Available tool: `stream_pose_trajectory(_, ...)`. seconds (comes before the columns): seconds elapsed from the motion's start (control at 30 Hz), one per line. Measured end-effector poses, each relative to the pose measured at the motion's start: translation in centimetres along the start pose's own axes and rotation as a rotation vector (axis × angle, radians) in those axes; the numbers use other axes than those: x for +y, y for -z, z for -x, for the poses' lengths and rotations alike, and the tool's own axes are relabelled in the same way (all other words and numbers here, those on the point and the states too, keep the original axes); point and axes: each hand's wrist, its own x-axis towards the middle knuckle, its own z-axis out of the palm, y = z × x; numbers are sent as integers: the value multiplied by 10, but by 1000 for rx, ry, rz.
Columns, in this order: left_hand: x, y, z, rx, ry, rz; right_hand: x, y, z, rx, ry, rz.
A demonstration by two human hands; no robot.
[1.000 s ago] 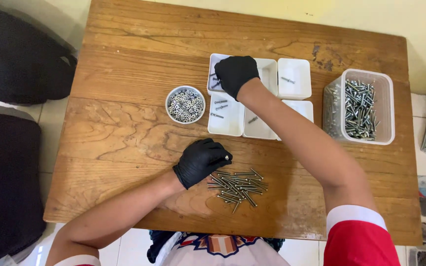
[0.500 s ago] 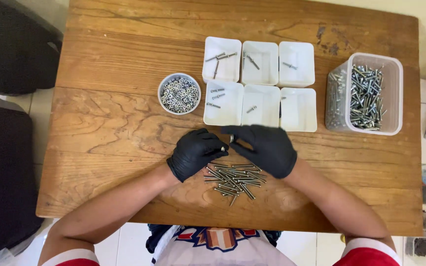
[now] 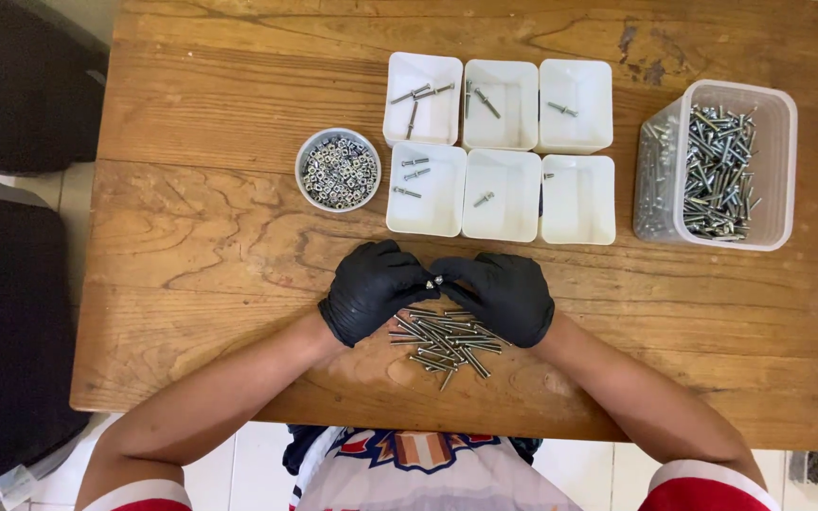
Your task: Assembling screws and nuts by hand and sorting them into plastic bins
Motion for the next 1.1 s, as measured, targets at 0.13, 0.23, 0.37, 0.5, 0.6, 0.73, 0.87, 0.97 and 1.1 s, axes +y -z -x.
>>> stream_pose_trajectory(0.13, -3, -5, 0, 1, 4, -3, 3, 4, 4, -93, -31, -70)
stream_pose_trajectory(0.23, -1, -3, 1, 2, -8, 9, 21, -16, 13, -68, -42, -158)
stream_pose_trajectory(0.37, 0, -2, 0, 50, -22, 24, 16, -6, 8, -149, -73, -268)
stream_pose_trajectory(0.5, 0, 0, -2, 17, -34, 48, 38, -31, 16, -158, -17, -57)
stream_pose_trajectory(0.6, 0, -2, -1, 54, -27, 5, 28, -25, 10, -108, -15, -38)
stream_pose_trajectory(0.73, -5, -4, 3, 78, -28, 116, 17, -9, 5, -70, 70, -66)
stream_pose_trajectory(0.87, -9, -9, 10, 46, -64, 56, 10, -6, 1, -7, 187, -170)
stream_pose_trajectory(0.97, -5, -6, 10, 70, -67, 37, 4, -1, -3, 44, 113, -229)
stream_pose_trajectory(1.1, 2, 8, 4, 140, -80, 56, -28, 29, -21, 79, -70, -350)
